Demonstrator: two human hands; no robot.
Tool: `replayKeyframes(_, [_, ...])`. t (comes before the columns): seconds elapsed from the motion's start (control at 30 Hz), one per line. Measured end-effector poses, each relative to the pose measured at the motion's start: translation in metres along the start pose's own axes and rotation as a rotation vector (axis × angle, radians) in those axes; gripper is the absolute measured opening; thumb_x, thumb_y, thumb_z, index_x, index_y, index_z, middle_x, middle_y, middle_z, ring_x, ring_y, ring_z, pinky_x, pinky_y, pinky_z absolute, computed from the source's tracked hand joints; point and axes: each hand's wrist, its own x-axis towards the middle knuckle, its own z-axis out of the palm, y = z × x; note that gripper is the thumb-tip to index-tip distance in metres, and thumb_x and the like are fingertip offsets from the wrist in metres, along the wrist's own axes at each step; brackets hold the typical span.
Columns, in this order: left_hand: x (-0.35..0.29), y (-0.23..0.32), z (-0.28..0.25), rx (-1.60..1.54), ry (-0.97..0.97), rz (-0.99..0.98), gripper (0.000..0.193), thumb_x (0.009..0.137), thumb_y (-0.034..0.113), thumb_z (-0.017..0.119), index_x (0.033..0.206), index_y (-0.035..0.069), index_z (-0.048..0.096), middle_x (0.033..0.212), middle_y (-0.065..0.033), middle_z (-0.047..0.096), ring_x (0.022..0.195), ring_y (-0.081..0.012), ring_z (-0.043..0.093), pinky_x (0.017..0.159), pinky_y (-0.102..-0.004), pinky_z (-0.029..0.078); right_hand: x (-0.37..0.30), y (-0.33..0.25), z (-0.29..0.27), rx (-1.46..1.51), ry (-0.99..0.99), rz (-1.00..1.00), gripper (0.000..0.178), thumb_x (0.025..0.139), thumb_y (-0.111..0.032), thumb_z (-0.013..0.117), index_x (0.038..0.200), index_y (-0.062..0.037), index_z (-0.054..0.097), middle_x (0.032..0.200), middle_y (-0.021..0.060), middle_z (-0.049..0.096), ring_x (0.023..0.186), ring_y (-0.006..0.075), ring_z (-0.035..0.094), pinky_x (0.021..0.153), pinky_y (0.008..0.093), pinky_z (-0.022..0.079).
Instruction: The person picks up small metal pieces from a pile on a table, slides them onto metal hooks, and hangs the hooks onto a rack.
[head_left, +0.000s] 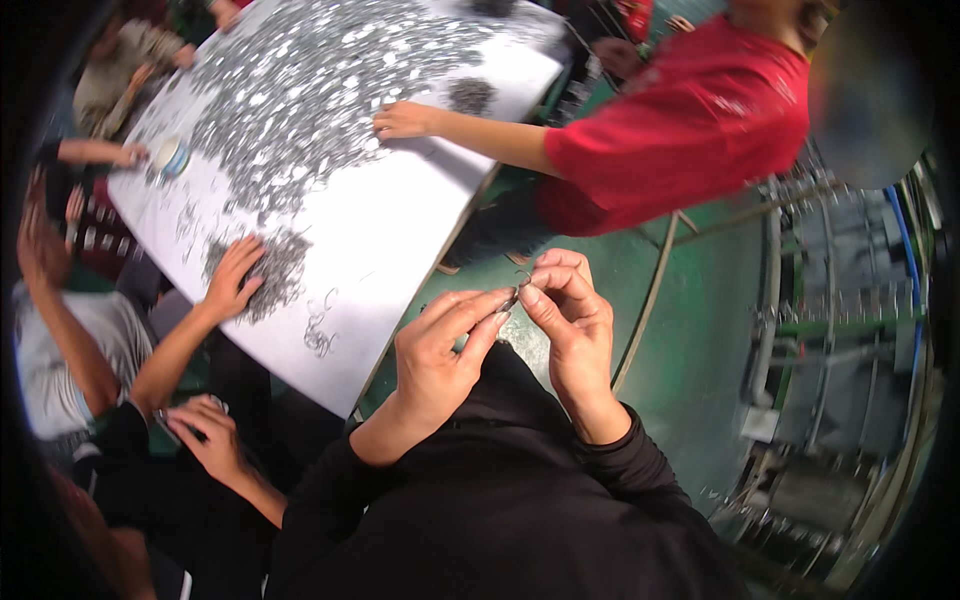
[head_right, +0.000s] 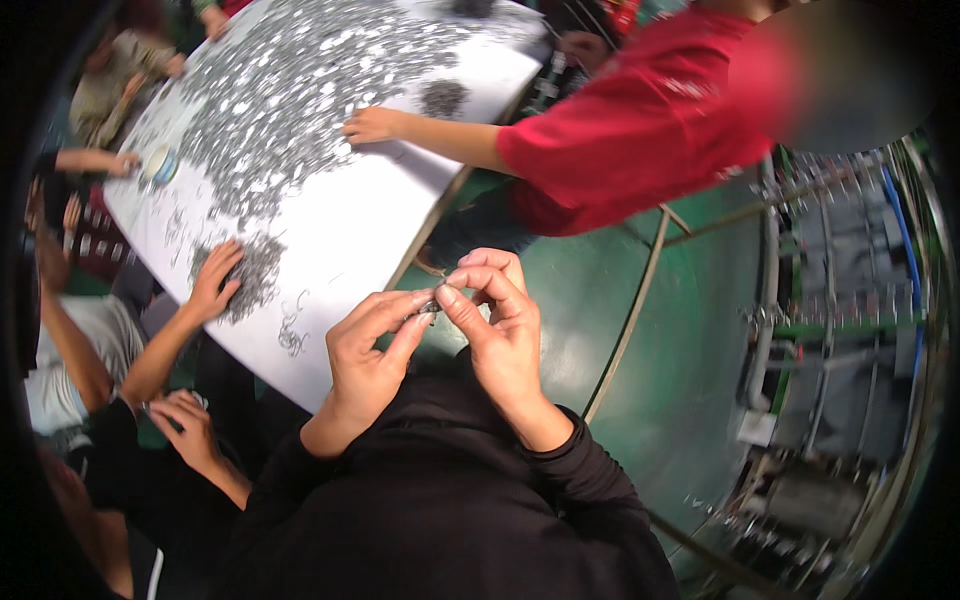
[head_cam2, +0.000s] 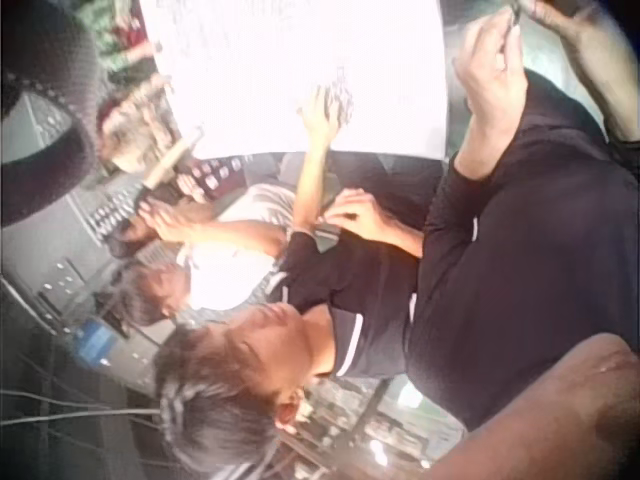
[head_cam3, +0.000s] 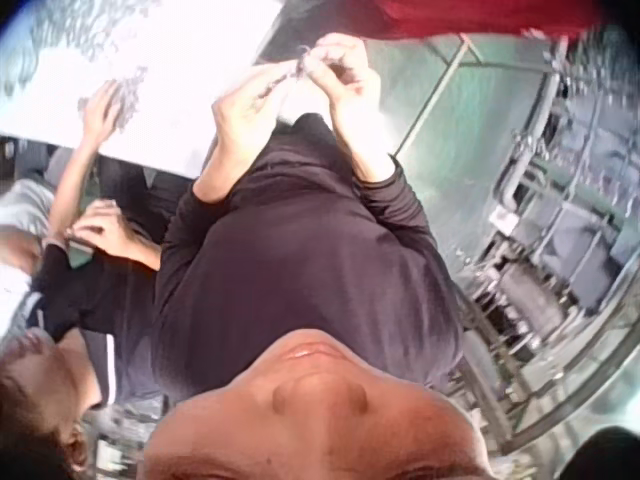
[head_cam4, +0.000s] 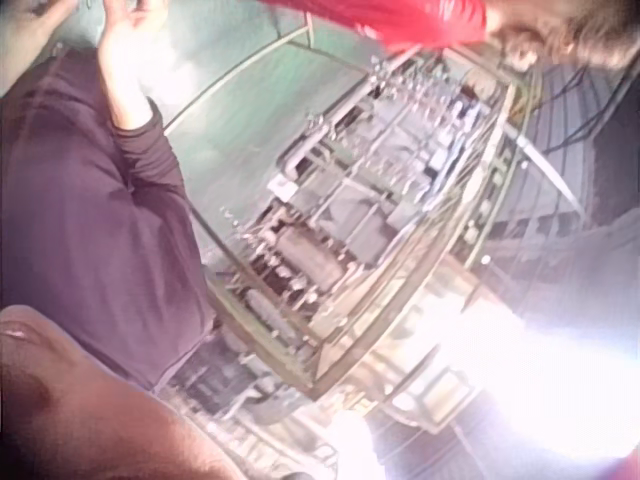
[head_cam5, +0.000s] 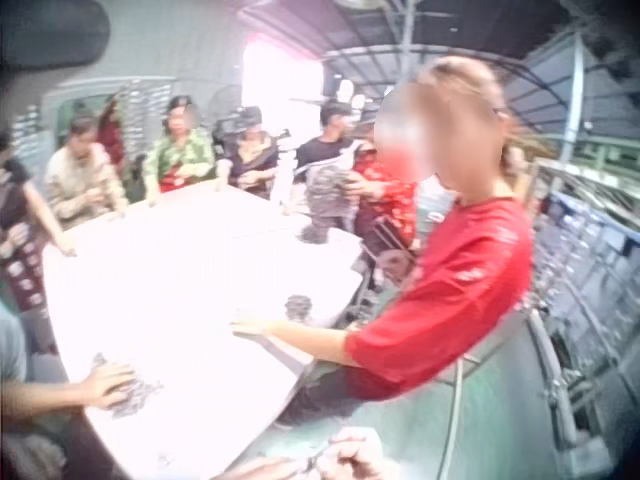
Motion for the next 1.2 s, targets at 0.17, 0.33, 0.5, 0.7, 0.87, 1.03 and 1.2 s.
replayKeyframes(0.17, [-0.005,0.011,0.040,-0.147,-0.151,0.039,0.046,0.071,-0.005,0.068,0.115,-0.001,0.055,0.100,-0.0132,0.063,0.078,-0.0176,0.064,0.063,-0.0260,0.052,-0.036,-0.020,-0.043,-0.172,0.222,-0.290,0.008,0.079,-0.005,0.065,0.086,-0.0026,0.062,0.100,0.0047,0.052,0.086,0.0113,0.050,0.067,0.0217,0.039])
replayKeyframes(0.33, [-0.012,0.013,0.062,-0.300,-0.193,-0.024,0.038,0.089,0.006,0.048,0.125,-0.004,0.043,0.112,-0.0158,0.055,0.094,-0.0187,0.056,0.079,-0.0264,0.046,-0.067,-0.067,-0.090,-0.056,0.300,-0.288,0.007,0.086,-0.002,0.057,0.093,0.0005,0.057,0.093,0.0062,0.056,0.077,0.0086,0.055,0.063,0.0207,0.044])
replayKeyframes(0.5, [-0.017,0.017,0.094,-0.297,-0.178,0.000,0.027,0.093,0.003,0.042,0.119,-0.004,0.048,0.108,-0.0141,0.056,0.089,-0.0157,0.054,0.074,-0.0251,0.044,-0.107,-0.120,-0.151,-0.005,0.517,-0.340,0.010,0.088,-0.003,0.054,0.098,-0.0001,0.054,0.088,0.0070,0.061,0.068,0.0088,0.059,0.052,0.0184,0.045])
replayKeyframes(0.7, [-0.009,0.008,0.102,-0.318,-0.186,-0.056,0.026,0.093,0.005,0.044,0.116,-0.005,0.050,0.105,-0.0137,0.058,0.086,-0.0146,0.056,0.072,-0.0246,0.045,-0.156,-0.169,-0.196,-0.272,0.847,-0.605,0.008,0.088,-0.007,0.057,0.093,0.0001,0.057,0.079,0.0065,0.061,0.063,0.0095,0.059,0.050,0.0199,0.046])
replayKeyframes(0.87, [0.007,0.000,0.109,-0.274,-0.247,-0.046,0.025,0.094,0.006,0.044,0.116,-0.004,0.051,0.104,-0.0135,0.058,0.086,-0.0150,0.056,0.072,-0.0245,0.046,-0.191,-0.206,-0.242,-0.475,1.063,-0.798,0.013,0.086,-0.008,0.060,0.095,0.0023,0.059,0.084,0.0102,0.064,0.064,0.0114,0.060,0.054,0.0195,0.048])
replayKeyframes(1.03, [0.014,0.004,0.125,-0.290,-0.255,-0.073,0.025,0.094,0.007,0.044,0.115,-0.004,0.052,0.103,-0.0132,0.058,0.085,-0.0151,0.056,0.072,-0.0245,0.045,-0.256,-0.258,-0.308,-0.590,1.270,-0.844,0.021,0.086,-0.006,0.060,0.104,0.0039,0.058,0.095,0.0145,0.063,0.073,0.0142,0.058,0.065,0.0215,0.048])
replayKeyframes(1.2, [0.015,-0.001,0.133,-0.274,-0.236,-0.098,0.024,0.094,0.007,0.044,0.113,-0.004,0.053,0.103,-0.0134,0.058,0.084,-0.0150,0.056,0.073,-0.0247,0.045,-0.280,-0.290,-0.346,-0.648,1.429,-0.960,0.020,0.081,-0.006,0.067,0.098,0.0040,0.061,0.090,0.0131,0.066,0.069,0.0122,0.060,0.057,0.0181,0.048])
